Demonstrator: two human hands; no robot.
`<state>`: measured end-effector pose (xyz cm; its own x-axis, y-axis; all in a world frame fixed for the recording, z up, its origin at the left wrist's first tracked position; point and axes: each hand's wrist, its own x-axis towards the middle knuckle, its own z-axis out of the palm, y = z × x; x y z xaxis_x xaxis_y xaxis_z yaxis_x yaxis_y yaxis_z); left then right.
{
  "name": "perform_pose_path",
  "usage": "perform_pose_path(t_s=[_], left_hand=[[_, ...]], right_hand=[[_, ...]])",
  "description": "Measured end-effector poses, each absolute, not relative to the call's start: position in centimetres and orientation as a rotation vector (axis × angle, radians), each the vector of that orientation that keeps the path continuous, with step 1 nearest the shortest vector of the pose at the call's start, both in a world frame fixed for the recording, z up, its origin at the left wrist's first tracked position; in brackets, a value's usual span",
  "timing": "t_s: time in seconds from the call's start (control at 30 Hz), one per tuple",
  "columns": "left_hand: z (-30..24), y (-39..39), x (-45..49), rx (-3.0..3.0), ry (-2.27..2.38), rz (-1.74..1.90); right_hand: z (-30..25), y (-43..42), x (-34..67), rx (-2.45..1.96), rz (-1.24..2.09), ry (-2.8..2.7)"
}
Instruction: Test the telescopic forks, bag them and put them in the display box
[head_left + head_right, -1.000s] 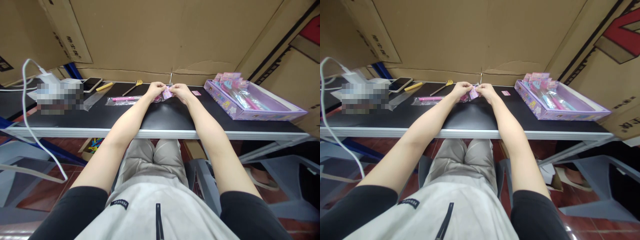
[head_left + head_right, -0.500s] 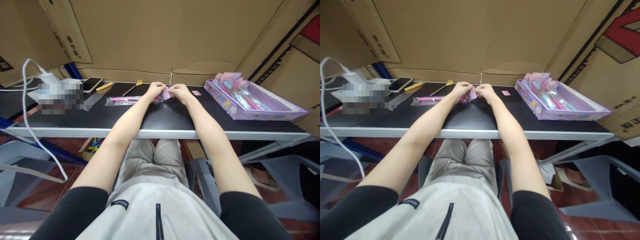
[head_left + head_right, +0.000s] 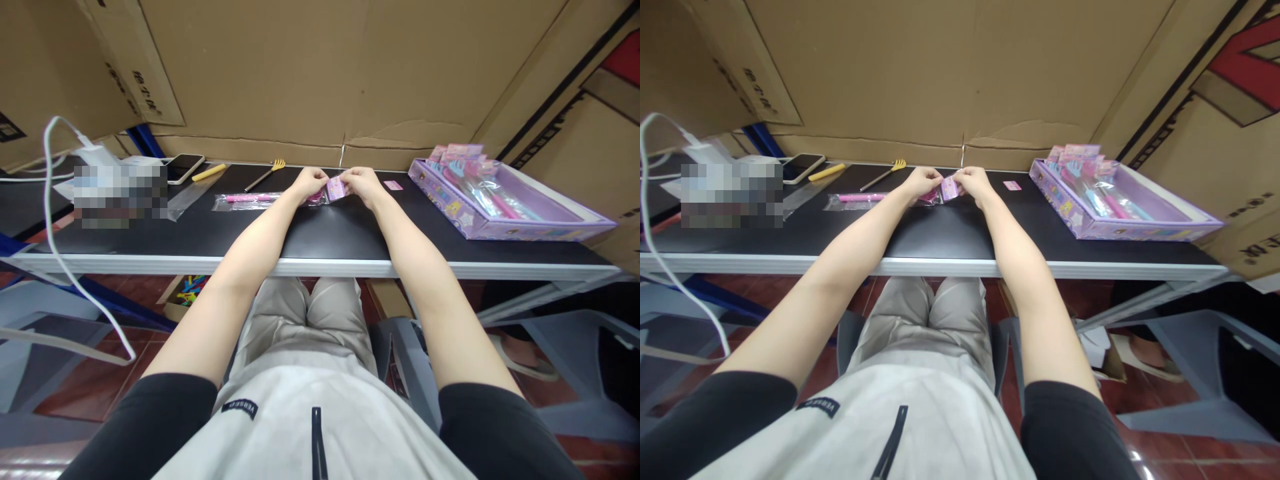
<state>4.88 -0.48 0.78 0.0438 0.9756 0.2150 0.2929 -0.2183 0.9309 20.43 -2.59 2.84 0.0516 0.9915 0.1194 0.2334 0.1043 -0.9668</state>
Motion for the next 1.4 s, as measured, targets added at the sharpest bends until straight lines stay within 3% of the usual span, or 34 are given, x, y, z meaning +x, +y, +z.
perform_pose_path(t_s=[1.4], left_hand=[[0.7, -0.4, 5.1, 1.561, 1.214, 1.28]], right_hand=[[2.3, -1.8, 20.7, -1.361, 0.821, -1.436]])
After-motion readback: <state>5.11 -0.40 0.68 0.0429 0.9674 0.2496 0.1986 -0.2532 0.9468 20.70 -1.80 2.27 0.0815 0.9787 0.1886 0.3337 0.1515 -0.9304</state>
